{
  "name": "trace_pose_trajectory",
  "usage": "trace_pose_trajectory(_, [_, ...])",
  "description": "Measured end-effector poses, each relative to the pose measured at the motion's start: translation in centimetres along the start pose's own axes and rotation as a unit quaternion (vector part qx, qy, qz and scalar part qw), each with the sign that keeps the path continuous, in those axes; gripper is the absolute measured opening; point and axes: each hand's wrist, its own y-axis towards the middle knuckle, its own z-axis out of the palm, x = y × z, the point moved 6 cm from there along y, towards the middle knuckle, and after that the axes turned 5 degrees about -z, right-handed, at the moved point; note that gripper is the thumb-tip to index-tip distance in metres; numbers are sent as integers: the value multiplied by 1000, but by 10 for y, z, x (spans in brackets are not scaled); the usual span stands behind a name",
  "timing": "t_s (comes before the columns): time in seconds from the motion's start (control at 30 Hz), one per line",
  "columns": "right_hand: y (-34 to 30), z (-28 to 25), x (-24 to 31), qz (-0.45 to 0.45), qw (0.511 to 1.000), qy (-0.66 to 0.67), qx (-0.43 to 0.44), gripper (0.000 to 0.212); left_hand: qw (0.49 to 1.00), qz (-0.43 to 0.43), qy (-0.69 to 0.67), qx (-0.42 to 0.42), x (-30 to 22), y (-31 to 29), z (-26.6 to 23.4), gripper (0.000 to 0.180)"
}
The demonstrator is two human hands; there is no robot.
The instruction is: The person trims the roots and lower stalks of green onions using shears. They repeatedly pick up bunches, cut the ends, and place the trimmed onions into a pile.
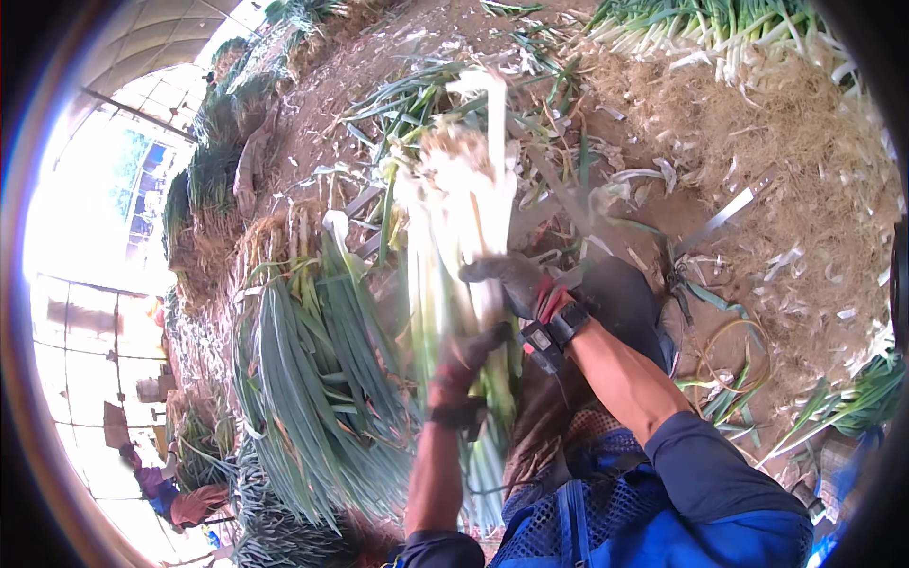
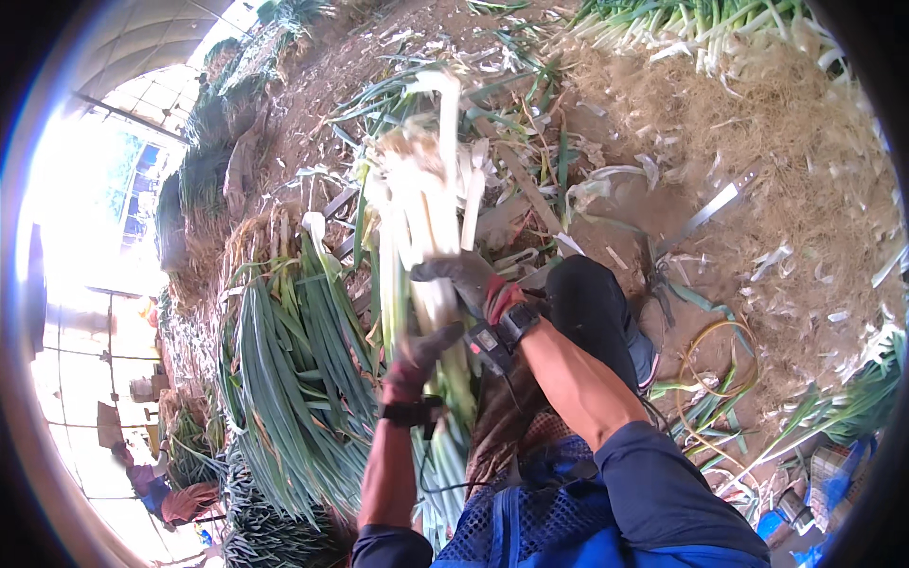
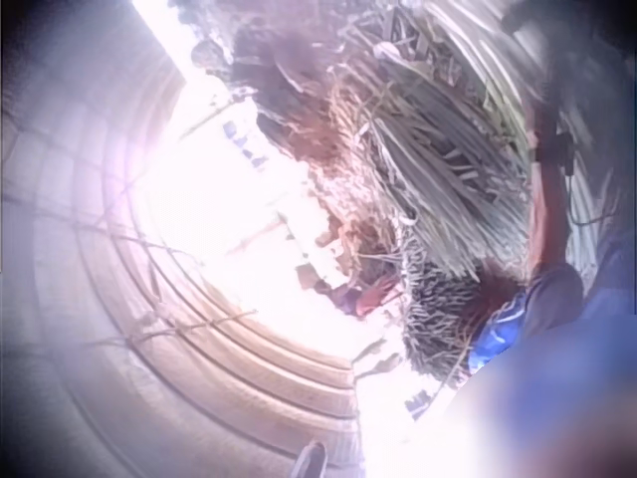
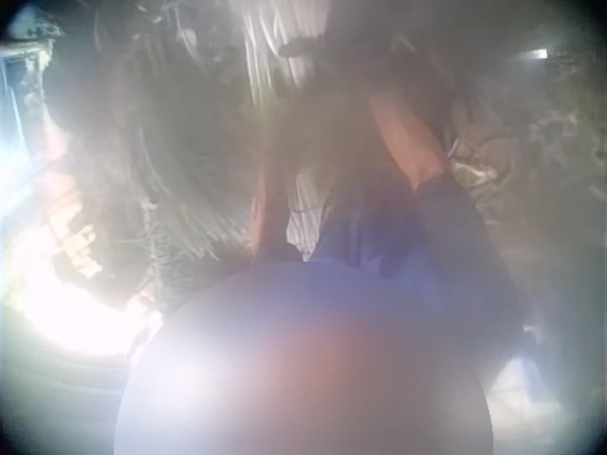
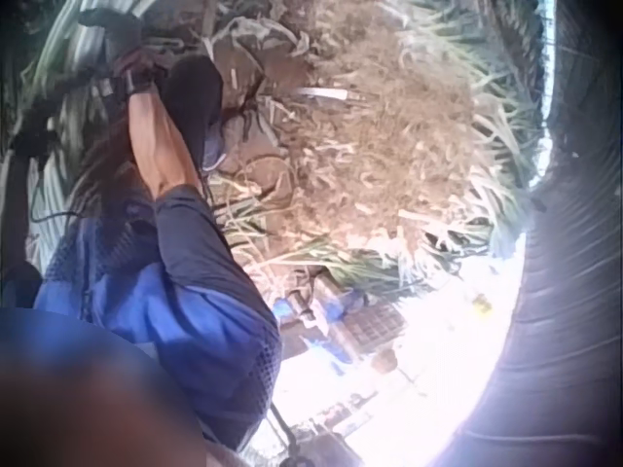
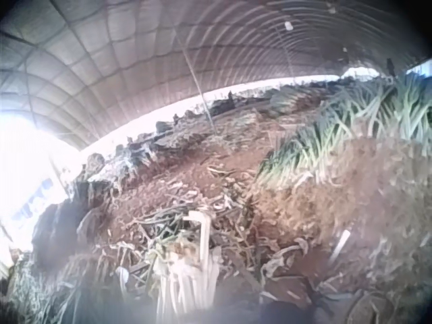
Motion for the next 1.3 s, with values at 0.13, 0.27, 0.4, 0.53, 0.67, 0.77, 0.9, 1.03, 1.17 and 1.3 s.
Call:
trace_pose_trajectory(0.13, [-26, 48, 44, -45, 971, 174, 155, 23, 991, 122, 46, 14, -75, -46, -10, 62])
trace_pose_trajectory(0.27, [-44, 54, 49, 7, 981, 135, 140, 24, 985, 98, 143, 9, -86, -59, -3, 59])
trace_pose_trajectory(0.4, [-64, 49, 42, -10, 974, 162, 155, 27, 992, 54, 105, 40, -66, -73, 1, 72])
trace_pose_trajectory(0.53, [-71, 74, 14, 80, 926, 313, 197, 31, 993, 14, 112, -23, -49, -93, -23, 92])
trace_pose_trajectory(0.67, [-43, 101, -10, -50, 988, 67, 128, 38, 933, 138, 282, -174, -49, -89, -39, 102])
trace_pose_trajectory(0.77, [-38, 113, -12, -136, 975, -124, 121, 61, 922, 144, 274, -231, -41, -78, -59, 80])
trace_pose_trajectory(0.9, [-47, 108, 25, -90, 906, -368, 187, 94, 964, 122, 113, -208, -27, -80, -80, 45])
trace_pose_trajectory(1.03, [-55, 72, 133, -300, 752, -584, 63, 112, 969, 62, 64, -229, -20, -94, -89, 43])
trace_pose_trajectory(1.17, [-8, 75, 149, -297, 678, -669, 70, 132, 968, 23, 68, -241, -19, -102, -91, 46])
trace_pose_trajectory(1.3, [67, 81, 111, -244, 638, -714, 153, 117, 971, 32, 64, -228, -20, -108, -90, 47])
